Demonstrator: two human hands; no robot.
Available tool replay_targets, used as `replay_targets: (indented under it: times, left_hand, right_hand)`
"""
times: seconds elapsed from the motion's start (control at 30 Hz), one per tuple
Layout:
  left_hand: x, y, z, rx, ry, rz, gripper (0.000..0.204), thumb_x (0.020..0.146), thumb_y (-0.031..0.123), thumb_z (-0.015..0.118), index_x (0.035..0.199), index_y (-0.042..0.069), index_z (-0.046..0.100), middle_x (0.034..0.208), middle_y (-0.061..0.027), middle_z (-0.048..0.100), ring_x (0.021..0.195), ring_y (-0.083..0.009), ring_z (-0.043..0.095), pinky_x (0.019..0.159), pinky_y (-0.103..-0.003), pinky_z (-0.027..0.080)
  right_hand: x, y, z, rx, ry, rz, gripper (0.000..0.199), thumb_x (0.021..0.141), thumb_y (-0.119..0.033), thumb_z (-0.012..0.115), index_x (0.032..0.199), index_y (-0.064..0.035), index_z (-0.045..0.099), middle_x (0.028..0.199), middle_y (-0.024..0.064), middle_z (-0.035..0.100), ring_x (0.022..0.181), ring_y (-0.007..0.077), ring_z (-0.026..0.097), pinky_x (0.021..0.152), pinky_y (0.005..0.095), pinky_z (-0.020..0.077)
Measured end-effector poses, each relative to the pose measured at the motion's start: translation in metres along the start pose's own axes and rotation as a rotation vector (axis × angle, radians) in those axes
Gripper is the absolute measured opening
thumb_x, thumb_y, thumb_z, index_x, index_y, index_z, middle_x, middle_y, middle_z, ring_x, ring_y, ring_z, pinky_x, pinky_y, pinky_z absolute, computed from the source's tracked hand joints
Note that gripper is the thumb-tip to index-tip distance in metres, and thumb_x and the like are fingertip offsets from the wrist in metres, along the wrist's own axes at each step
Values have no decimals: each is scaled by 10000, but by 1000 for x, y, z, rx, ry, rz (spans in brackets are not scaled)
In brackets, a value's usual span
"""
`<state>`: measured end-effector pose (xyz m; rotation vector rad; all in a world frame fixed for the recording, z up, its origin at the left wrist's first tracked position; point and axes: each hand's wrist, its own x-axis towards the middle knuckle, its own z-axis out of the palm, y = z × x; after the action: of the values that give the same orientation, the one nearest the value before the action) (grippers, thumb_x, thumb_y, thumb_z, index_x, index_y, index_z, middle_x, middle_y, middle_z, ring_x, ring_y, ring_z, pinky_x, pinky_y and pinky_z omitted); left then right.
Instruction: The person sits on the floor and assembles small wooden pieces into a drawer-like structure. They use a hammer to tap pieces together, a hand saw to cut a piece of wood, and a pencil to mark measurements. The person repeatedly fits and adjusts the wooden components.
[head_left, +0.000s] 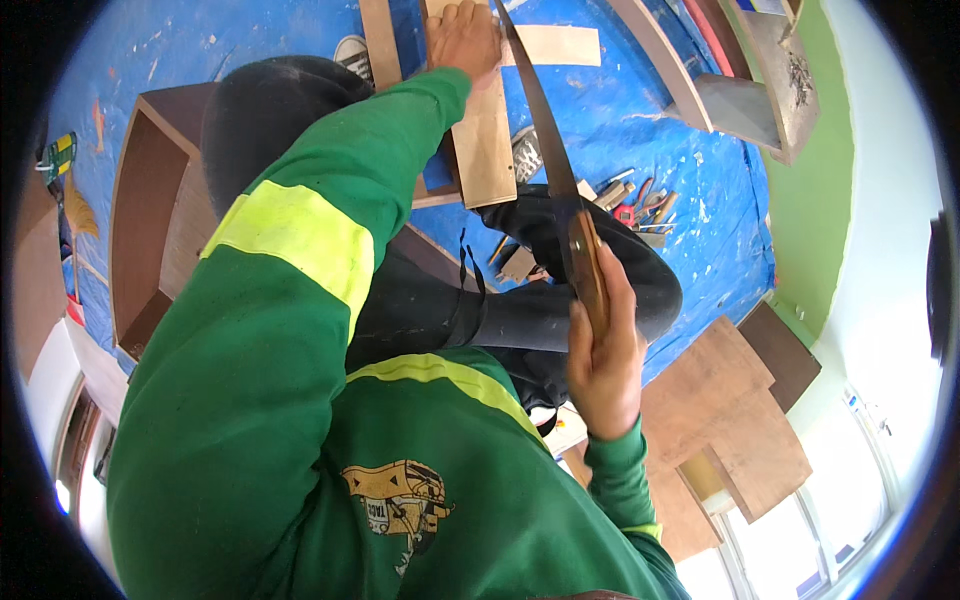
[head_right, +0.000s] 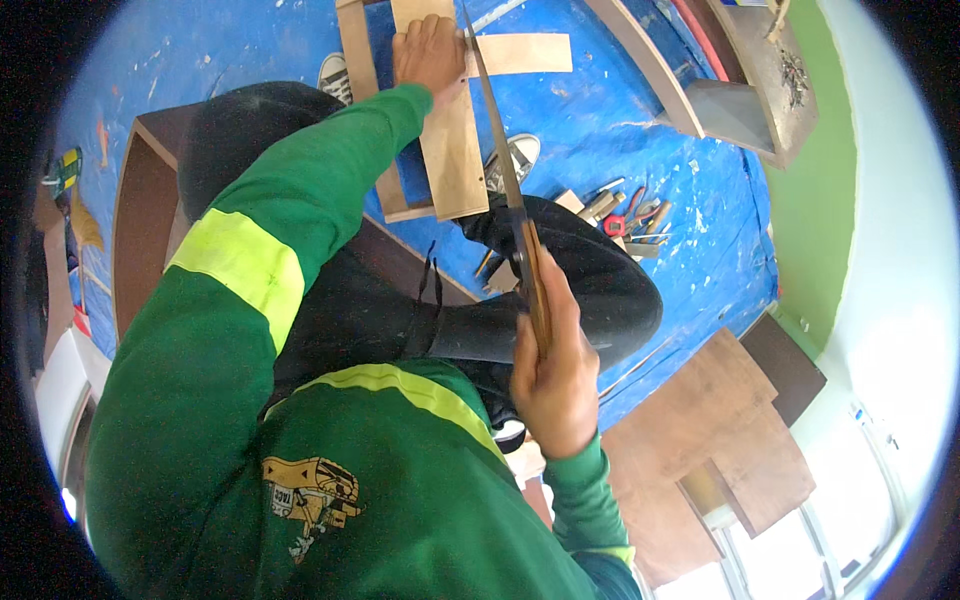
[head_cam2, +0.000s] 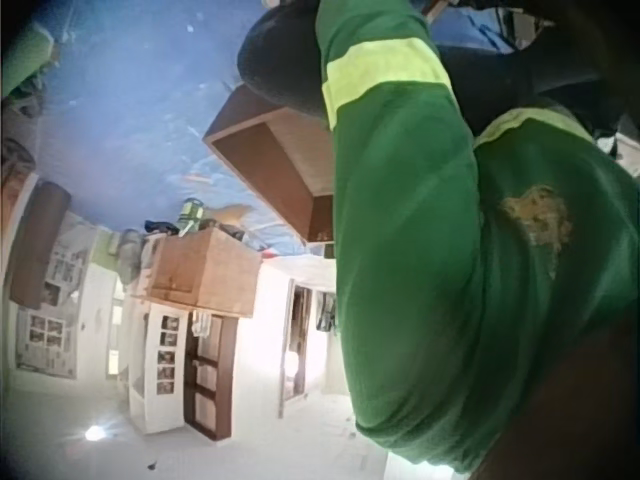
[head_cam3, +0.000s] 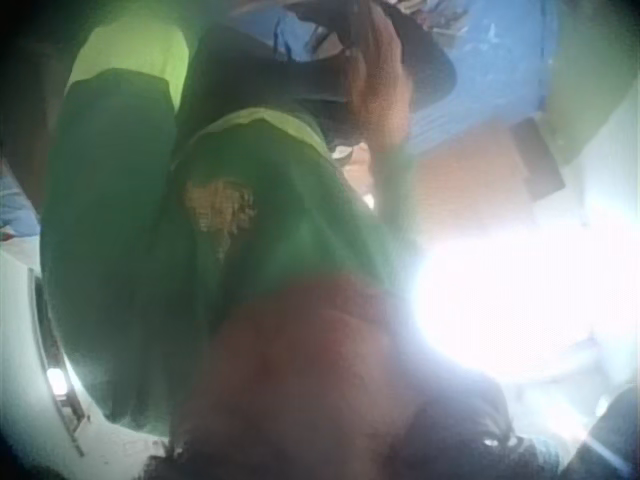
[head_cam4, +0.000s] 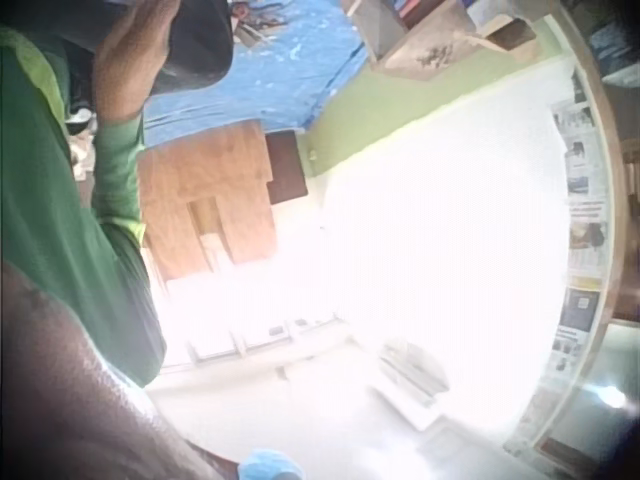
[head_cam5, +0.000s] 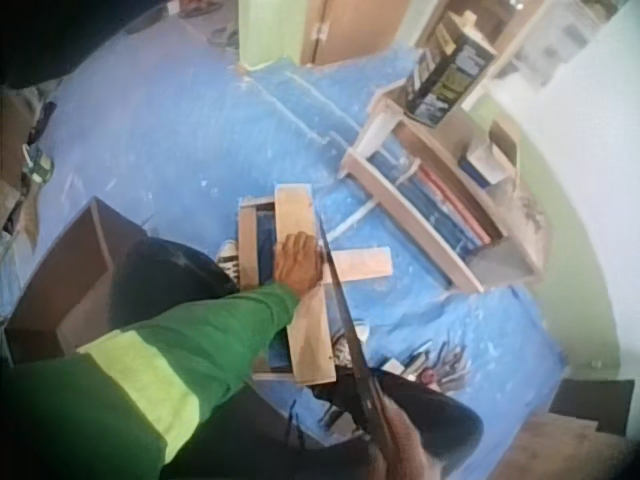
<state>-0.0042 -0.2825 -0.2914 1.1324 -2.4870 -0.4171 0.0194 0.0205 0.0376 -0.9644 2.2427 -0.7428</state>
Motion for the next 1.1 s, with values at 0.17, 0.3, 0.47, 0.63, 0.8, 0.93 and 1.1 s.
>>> replay_targets:
  times: [0.17, 0.3, 0.47, 0.63, 0.8, 0.93, 1.1]
  left_hand:
    - [9, -5, 8, 12, 48, 24, 223, 1051, 295, 592, 1107, 92, 666, 1111, -103, 654, 1104, -324, 614, 932, -519, 428]
    - [9, 3, 8, 2, 31, 30, 221, 1050, 288, 594, 1117, 91, 670, 1114, -104, 656, 1112, -323, 614, 940, -521, 432]
    - [13, -6, 11, -9, 69, 14, 216, 1032, 282, 613, 1110, 89, 670, 1111, -107, 657, 1096, -329, 617, 928, -521, 430]
    - [7, 0, 5, 0, 12, 17, 222, 1024, 281, 621, 1108, 83, 673, 1103, -113, 656, 1090, -329, 618, 920, -521, 428]
    - [9, -6, 18, -2, 82, 50, 220, 1038, 285, 607, 1092, 81, 671, 1091, -115, 651, 1078, -332, 618, 900, -521, 428]
    - [12, -1, 6, -8, 45, 47, 220, 1047, 287, 595, 1092, 88, 678, 1102, -114, 655, 1084, -337, 622, 899, -526, 435]
    - [8, -10, 17, -9, 67, 13, 222, 1047, 290, 590, 1114, 94, 672, 1104, -111, 654, 1093, -338, 622, 911, -538, 434]
  right_hand:
    - [91, 34, 45, 34, 48, -97, 609, 1023, 5, 565, 1610, -102, 440, 1283, 331, 704, 1150, 531, 694, 944, 535, 591]
    - [208, 70, 106, 2, 186, -240, 594, 1015, -45, 581, 1585, -137, 437, 1141, 349, 716, 1010, 577, 682, 858, 639, 563]
    - [137, 49, 72, 45, 79, -180, 609, 1013, -27, 589, 1595, -116, 430, 1185, 350, 708, 1045, 562, 692, 838, 617, 571]
    - [13, 4, 4, -1, 9, 9, 636, 1003, 93, 562, 1613, -53, 455, 1453, 302, 650, 1334, 445, 659, 1069, 456, 557]
    - [134, 55, 74, 43, 95, -161, 614, 1015, -13, 573, 1607, -93, 428, 1305, 326, 691, 1156, 536, 677, 963, 569, 576]
    - [214, 64, 104, 2, 160, -226, 589, 1009, -73, 595, 1574, -120, 434, 1224, 341, 699, 1042, 577, 675, 894, 658, 547]
    - [92, 37, 51, 9, 59, -105, 636, 1017, -6, 597, 1620, -108, 423, 1250, 355, 686, 1030, 541, 713, 828, 560, 589]
